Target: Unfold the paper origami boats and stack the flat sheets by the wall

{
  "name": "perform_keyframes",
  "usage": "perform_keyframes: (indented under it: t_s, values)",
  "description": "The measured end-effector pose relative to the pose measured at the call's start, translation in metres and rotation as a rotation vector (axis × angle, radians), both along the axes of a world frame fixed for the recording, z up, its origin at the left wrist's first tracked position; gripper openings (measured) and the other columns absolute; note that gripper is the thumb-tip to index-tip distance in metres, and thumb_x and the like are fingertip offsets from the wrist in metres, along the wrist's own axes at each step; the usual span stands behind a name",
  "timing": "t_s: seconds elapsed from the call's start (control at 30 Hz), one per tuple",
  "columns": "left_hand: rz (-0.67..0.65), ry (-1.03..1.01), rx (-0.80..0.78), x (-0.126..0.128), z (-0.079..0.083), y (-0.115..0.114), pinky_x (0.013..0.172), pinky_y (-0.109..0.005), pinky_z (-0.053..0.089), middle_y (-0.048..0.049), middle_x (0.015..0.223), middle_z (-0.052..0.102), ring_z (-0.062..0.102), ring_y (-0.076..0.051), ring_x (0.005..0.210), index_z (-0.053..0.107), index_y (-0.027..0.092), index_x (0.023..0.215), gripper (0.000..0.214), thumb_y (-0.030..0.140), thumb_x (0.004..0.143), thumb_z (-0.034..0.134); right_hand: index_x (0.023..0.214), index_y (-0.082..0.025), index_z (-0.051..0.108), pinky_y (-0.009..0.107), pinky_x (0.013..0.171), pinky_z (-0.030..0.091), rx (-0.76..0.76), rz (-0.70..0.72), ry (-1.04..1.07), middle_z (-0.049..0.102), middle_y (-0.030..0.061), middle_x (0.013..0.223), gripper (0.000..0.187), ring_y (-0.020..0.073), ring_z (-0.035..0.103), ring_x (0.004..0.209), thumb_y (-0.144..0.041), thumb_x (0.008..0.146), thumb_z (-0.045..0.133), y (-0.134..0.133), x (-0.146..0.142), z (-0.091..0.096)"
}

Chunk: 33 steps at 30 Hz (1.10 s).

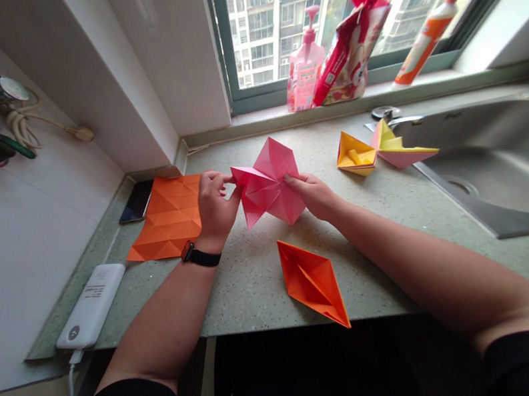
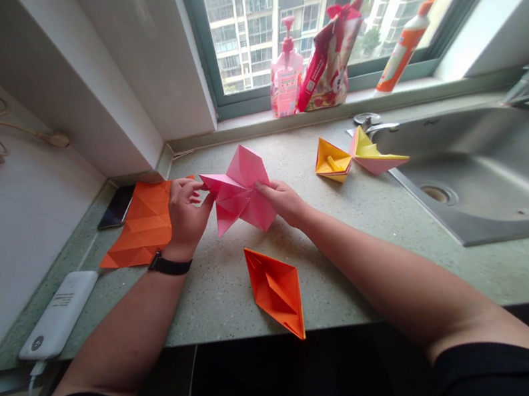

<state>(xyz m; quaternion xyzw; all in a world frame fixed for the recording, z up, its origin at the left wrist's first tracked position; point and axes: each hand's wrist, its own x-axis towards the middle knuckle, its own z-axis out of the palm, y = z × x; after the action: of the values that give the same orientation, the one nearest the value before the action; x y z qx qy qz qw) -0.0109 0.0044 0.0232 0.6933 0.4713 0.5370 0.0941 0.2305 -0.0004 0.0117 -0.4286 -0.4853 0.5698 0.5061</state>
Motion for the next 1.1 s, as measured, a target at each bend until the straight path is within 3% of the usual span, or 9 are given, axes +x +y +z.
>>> perform_keyframes:
  t_s: [0.13,0.3,0.43,0.57,0.77,0.97,1.1]
  values:
    - [0.002,-0.044,-0.040,0.000,-0.002,0.004,0.067,-0.025,0.056,-0.0058,0.107,0.066,0.061,-0.014,0.080,0.078,0.021,0.101,0.024,0.043,0.095,0.084,0.089,-0.022,0.080,0.032,0.069,0.055,0.047,-0.014,-0.016,0.082,0.0052,0.090,0.070,0.0224,0.072,0.077,-0.085,0.062,0.089,-0.001,-0.002,0.000]
    - [0.023,-0.076,-0.086,0.000,0.002,0.001,0.069,-0.025,0.055,-0.0047,0.100,0.068,0.062,-0.013,0.076,0.076,0.021,0.090,0.030,0.049,0.100,0.076,0.089,-0.022,0.083,0.033,0.069,0.053,0.139,0.011,-0.143,0.081,0.0045,0.087,0.063,0.0225,0.070,0.075,-0.084,0.075,0.080,-0.005,-0.004,-0.003]
    - [0.003,-0.174,-0.110,-0.001,0.003,0.002,0.075,-0.026,0.057,-0.0045,0.097,0.069,0.066,-0.016,0.085,0.073,0.022,0.087,0.032,0.050,0.101,0.074,0.080,-0.022,0.080,0.030,0.063,0.047,0.182,-0.035,-0.232,0.076,0.0020,0.076,0.056,0.0190,0.064,0.067,-0.077,0.083,0.075,-0.004,0.000,-0.004]
    - [-0.070,-0.432,-0.173,-0.002,0.001,0.009,0.074,-0.024,0.056,-0.0011,0.089,0.067,0.064,-0.013,0.078,0.071,0.022,0.090,0.025,0.046,0.098,0.074,0.074,-0.021,0.075,0.029,0.057,0.044,0.165,-0.118,-0.199,0.071,0.0004,0.069,0.051,0.0167,0.060,0.061,-0.072,0.079,0.079,0.006,0.009,-0.003]
    - [-0.246,-0.813,-0.294,-0.004,0.007,0.014,0.068,-0.021,0.054,0.0023,0.079,0.065,0.065,-0.011,0.072,0.062,0.022,0.083,0.026,0.040,0.091,0.078,0.078,-0.020,0.078,0.028,0.058,0.048,0.160,-0.165,-0.123,0.077,0.0031,0.075,0.050,0.0177,0.065,0.065,-0.069,0.070,0.086,0.018,0.026,0.002]
    - [-0.223,-0.882,-0.344,-0.009,0.007,0.019,0.065,-0.021,0.053,0.0023,0.080,0.066,0.067,-0.013,0.074,0.058,0.023,0.085,0.029,0.041,0.093,0.079,0.079,-0.020,0.080,0.030,0.063,0.052,0.212,-0.157,-0.172,0.080,0.0047,0.082,0.047,0.0193,0.068,0.070,-0.067,0.073,0.084,0.020,0.030,0.005]
    - [-0.217,-0.858,-0.372,-0.008,0.006,0.016,0.070,-0.023,0.057,0.0011,0.087,0.069,0.070,-0.014,0.079,0.059,0.023,0.092,0.034,0.051,0.094,0.080,0.078,-0.021,0.077,0.030,0.062,0.050,0.265,-0.198,-0.192,0.077,0.0030,0.078,0.045,0.0180,0.065,0.068,-0.065,0.078,0.080,0.021,0.031,0.002]
